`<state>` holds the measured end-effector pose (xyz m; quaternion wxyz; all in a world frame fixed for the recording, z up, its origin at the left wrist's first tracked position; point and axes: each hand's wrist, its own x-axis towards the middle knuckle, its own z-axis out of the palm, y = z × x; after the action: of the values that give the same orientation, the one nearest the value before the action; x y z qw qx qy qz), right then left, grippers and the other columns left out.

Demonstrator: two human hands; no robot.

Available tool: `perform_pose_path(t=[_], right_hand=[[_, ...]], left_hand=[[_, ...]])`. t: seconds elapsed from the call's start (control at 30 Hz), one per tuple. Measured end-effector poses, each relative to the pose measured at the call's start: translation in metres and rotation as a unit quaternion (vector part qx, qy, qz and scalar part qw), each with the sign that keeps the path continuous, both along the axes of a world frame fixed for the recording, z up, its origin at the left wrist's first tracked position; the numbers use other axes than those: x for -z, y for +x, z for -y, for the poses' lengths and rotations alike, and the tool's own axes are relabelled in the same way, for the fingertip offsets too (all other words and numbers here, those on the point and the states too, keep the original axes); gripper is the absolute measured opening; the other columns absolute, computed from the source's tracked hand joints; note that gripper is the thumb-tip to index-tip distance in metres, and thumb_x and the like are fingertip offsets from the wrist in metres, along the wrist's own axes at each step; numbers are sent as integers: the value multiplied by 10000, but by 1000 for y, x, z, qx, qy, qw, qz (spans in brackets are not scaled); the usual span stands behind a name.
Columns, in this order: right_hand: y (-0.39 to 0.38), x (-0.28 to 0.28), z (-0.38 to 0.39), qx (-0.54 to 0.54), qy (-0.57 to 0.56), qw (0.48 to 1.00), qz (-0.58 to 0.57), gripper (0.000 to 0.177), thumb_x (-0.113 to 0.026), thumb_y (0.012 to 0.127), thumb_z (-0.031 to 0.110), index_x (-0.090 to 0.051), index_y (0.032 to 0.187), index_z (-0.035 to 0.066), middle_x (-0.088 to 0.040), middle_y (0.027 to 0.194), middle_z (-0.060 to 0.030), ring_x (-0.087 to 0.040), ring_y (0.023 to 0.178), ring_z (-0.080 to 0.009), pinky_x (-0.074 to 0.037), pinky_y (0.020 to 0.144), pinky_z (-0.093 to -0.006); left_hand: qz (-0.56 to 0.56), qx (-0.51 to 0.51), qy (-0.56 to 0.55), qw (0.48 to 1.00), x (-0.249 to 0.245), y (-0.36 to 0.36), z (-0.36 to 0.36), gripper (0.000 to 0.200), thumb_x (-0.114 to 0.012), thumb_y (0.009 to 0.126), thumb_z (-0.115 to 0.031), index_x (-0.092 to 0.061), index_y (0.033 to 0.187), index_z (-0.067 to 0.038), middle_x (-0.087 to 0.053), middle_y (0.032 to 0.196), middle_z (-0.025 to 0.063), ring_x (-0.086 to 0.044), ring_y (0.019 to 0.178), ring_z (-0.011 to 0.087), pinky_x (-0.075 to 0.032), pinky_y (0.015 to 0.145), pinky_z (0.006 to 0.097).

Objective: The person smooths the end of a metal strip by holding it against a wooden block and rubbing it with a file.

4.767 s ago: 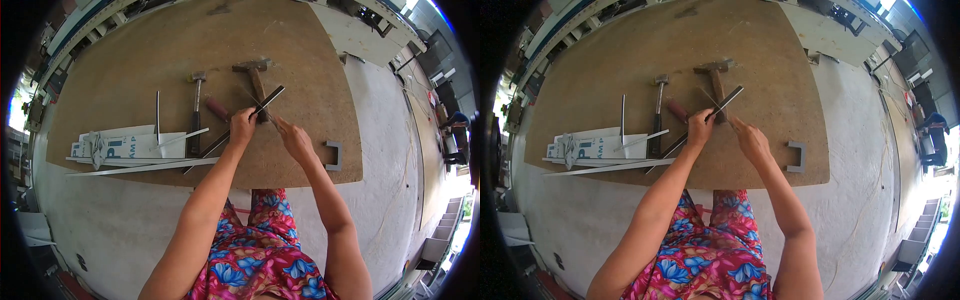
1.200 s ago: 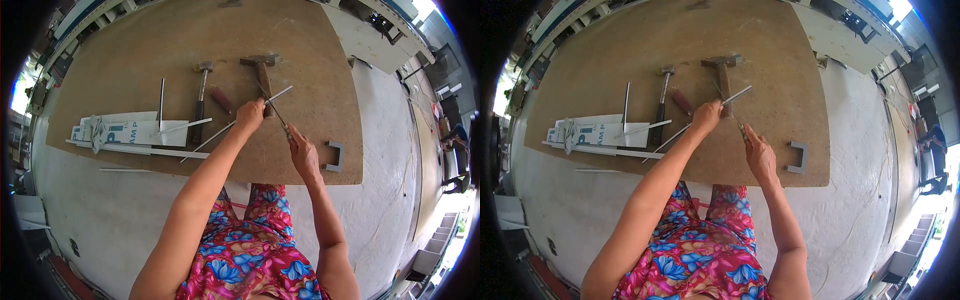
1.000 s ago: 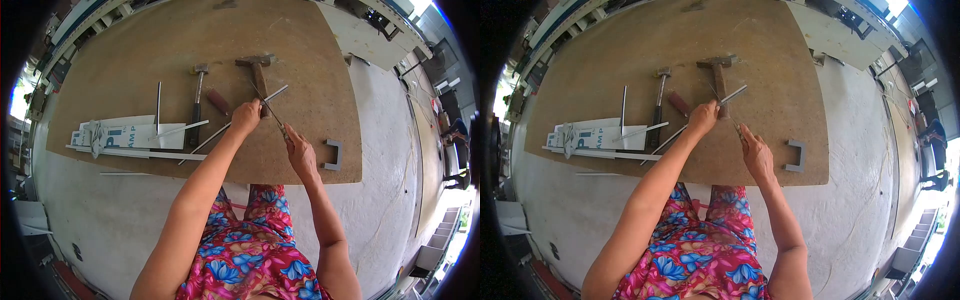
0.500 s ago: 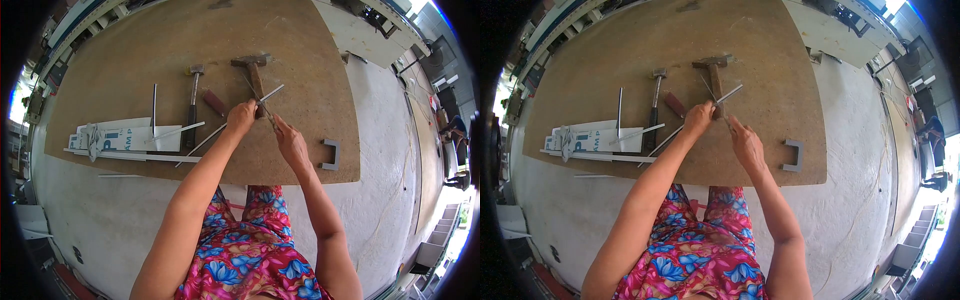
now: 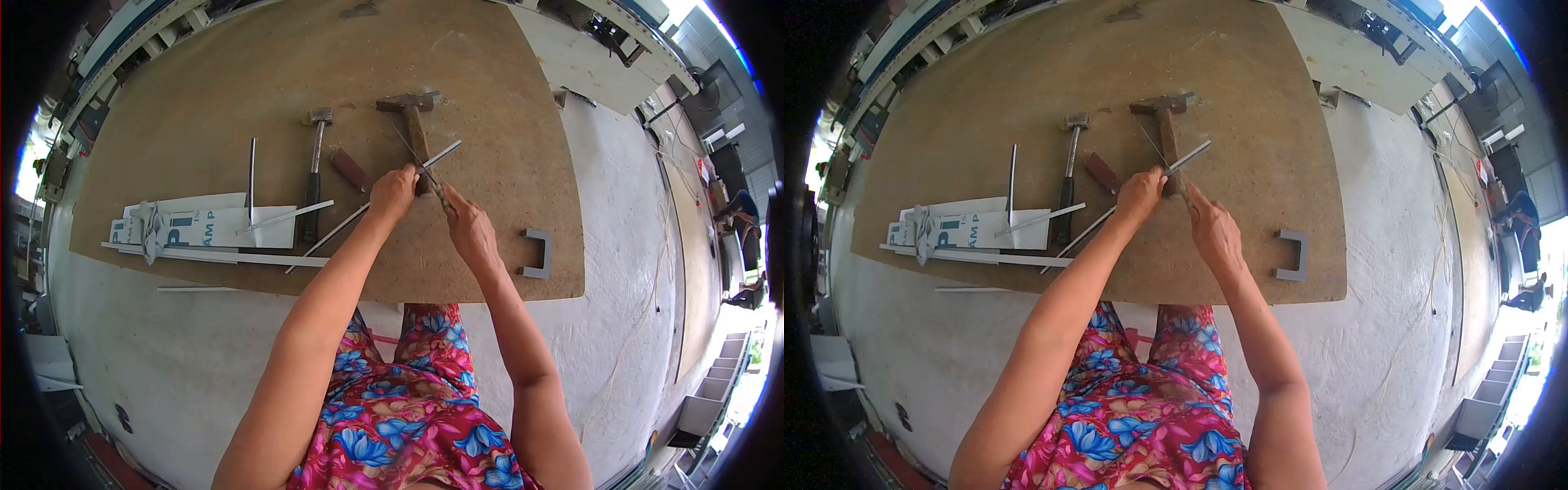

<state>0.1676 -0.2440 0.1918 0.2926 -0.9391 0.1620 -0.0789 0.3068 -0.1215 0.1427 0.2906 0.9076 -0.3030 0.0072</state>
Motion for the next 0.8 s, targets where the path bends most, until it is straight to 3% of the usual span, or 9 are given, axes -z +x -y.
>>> perform_pose_path(t=[0.3,0.5,0.6,0.8], right_hand=[[-18,-1,4,-9,49,998,29,429,-533,916,119,-523,1340,178,-638,944,-254,-631,913,-421,-492,775,-480],[14,-3,-4,6,30,1000,-5,446,-537,914,121,-515,1354,188,-634,967,-255,-627,927,-412,-493,778,-467],[15,2,-4,7,42,999,-9,440,-543,908,118,-528,1343,186,-635,965,-249,-627,931,-406,-493,777,-465],[-37,3,3,14,33,999,-15,412,-539,910,119,-548,1318,171,-638,972,-249,-624,927,-420,-492,770,-477]], left_hand=[[43,23,-5,999,3,3,-2,194,-535,942,-221,-550,896,-33,-642,748,209,-648,737,411,-511,638,502],[29,6,5,1000,4,2,-1,187,-533,943,-216,-551,890,-38,-640,739,208,-650,740,406,-514,634,498],[-22,12,-11,1000,-2,3,-2,169,-540,938,-189,-553,906,-24,-637,793,245,-623,806,448,-482,661,530],[-13,19,-11,1000,-2,4,0,143,-533,935,-175,-563,930,-35,-639,796,246,-623,813,445,-476,668,535]])
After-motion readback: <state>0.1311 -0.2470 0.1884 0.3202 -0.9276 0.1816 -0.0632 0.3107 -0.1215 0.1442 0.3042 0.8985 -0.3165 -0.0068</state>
